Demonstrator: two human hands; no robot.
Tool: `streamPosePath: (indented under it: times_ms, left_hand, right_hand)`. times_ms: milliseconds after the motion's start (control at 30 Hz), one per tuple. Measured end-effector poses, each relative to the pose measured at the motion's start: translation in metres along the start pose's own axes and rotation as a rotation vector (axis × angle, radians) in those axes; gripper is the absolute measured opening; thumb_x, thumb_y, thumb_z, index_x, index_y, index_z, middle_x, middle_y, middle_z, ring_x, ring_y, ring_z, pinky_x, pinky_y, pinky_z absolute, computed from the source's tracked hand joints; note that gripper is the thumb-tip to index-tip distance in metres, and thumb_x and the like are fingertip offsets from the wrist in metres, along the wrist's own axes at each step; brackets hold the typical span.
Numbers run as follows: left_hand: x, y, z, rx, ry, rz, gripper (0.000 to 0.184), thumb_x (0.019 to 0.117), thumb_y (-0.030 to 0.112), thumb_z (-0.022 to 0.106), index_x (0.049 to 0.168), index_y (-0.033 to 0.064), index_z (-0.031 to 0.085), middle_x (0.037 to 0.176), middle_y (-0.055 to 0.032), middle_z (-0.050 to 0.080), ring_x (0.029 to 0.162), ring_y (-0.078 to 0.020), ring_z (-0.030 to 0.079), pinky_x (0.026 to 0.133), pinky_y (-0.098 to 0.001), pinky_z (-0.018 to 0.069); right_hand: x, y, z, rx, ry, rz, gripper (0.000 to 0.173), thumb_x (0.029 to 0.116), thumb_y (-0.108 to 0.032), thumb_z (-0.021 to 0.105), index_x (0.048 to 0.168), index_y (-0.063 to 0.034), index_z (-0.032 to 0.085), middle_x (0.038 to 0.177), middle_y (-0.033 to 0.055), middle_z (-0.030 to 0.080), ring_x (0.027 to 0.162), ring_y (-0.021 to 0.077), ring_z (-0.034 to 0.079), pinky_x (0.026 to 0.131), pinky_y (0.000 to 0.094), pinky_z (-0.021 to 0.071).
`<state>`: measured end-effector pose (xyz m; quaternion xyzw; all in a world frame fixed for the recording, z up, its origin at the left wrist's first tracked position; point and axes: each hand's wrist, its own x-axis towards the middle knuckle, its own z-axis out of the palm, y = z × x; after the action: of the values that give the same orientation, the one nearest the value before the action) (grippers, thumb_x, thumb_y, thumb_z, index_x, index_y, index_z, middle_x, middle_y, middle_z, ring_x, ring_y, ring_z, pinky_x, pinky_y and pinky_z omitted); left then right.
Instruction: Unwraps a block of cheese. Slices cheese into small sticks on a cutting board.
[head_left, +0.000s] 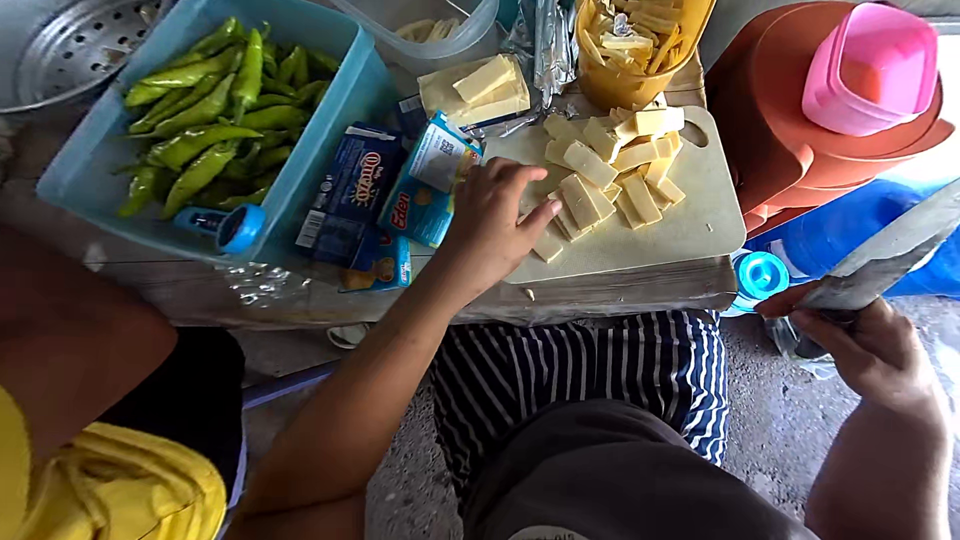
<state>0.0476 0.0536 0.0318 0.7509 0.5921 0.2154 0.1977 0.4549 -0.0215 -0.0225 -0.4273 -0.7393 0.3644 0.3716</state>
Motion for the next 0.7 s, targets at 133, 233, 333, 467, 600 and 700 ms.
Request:
streamPosePath:
  times_ms: [133, 233, 333, 467, 600, 700]
  left_hand:
    - [0.018, 0.006, 0.013, -0.009, -0.036, -0.016, 0.044, 0.1006, 0.036, 0.064, 0.129, 0.0019, 0.067, 0.135, -0.0225, 0.059, 0.129, -0.0426, 0.050, 0.105, -0.0638, 0.0351]
    - [0.023, 0.012, 0.016, 0.005, -0.038, -0.038, 0.039, 0.1002, 0.033, 0.065, 0.122, 0.0012, 0.068, 0.131, -0.0224, 0.060, 0.128, -0.0421, 0.051, 0.104, -0.0632, 0.0352]
    - [0.024, 0.016, 0.019, 0.003, 0.012, -0.016, 0.033, 0.0977, 0.027, 0.069, 0.116, 0.0000, 0.066, 0.121, -0.0229, 0.063, 0.123, -0.0424, 0.053, 0.101, -0.0616, 0.0357]
    - [0.021, 0.024, 0.014, -0.077, 0.043, 0.036, 0.023, 0.0968, 0.018, 0.068, 0.107, -0.0025, 0.066, 0.110, -0.0214, 0.066, 0.113, -0.0388, 0.058, 0.099, -0.0569, 0.0388]
    - [0.001, 0.022, -0.008, -0.307, -0.029, 0.017, 0.021, 0.0971, 0.016, 0.068, 0.108, -0.0009, 0.064, 0.094, -0.0123, 0.068, 0.085, -0.0190, 0.067, 0.079, -0.0383, 0.0554]
    - [-0.018, 0.012, -0.011, -0.393, -0.050, -0.092, 0.019, 0.0956, 0.017, 0.070, 0.106, 0.0021, 0.064, 0.088, -0.0067, 0.067, 0.077, -0.0122, 0.064, 0.072, -0.0321, 0.0538]
  right_hand:
    - [0.000, -0.027, 0.021, 0.143, -0.020, 0.120, 0.022, 0.1071, -0.044, 0.048, 0.116, -0.0245, 0.051, 0.076, -0.0150, 0.061, 0.061, -0.0021, 0.062, 0.057, 0.0192, 0.0571]
    - [-0.001, -0.042, 0.034, 0.188, 0.011, 0.175, 0.031, 0.1046, -0.051, 0.050, 0.117, -0.0220, 0.047, 0.067, -0.0136, 0.051, 0.048, -0.0023, 0.051, 0.042, 0.0173, 0.0485]
    - [0.000, -0.053, 0.040, 0.220, 0.022, 0.179, 0.032, 0.1051, -0.047, 0.051, 0.124, -0.0228, 0.044, 0.069, -0.0131, 0.052, 0.049, -0.0019, 0.052, 0.044, 0.0165, 0.0494]
    - [0.010, -0.066, 0.049, 0.286, 0.040, 0.194, 0.012, 0.1070, -0.027, 0.046, 0.118, -0.0229, 0.044, 0.074, -0.0126, 0.055, 0.053, -0.0006, 0.055, 0.048, 0.0169, 0.0519]
    - [0.021, -0.075, 0.059, 0.381, -0.019, 0.217, 0.010, 0.1069, -0.021, 0.045, 0.117, -0.0214, 0.049, 0.083, -0.0106, 0.061, 0.057, -0.0006, 0.058, 0.051, 0.0157, 0.0533]
    - [0.032, -0.078, 0.065, 0.471, -0.123, 0.212, 0.021, 0.1102, -0.036, 0.043, 0.127, -0.0241, 0.049, 0.091, -0.0081, 0.063, 0.057, -0.0013, 0.057, 0.049, 0.0131, 0.0516]
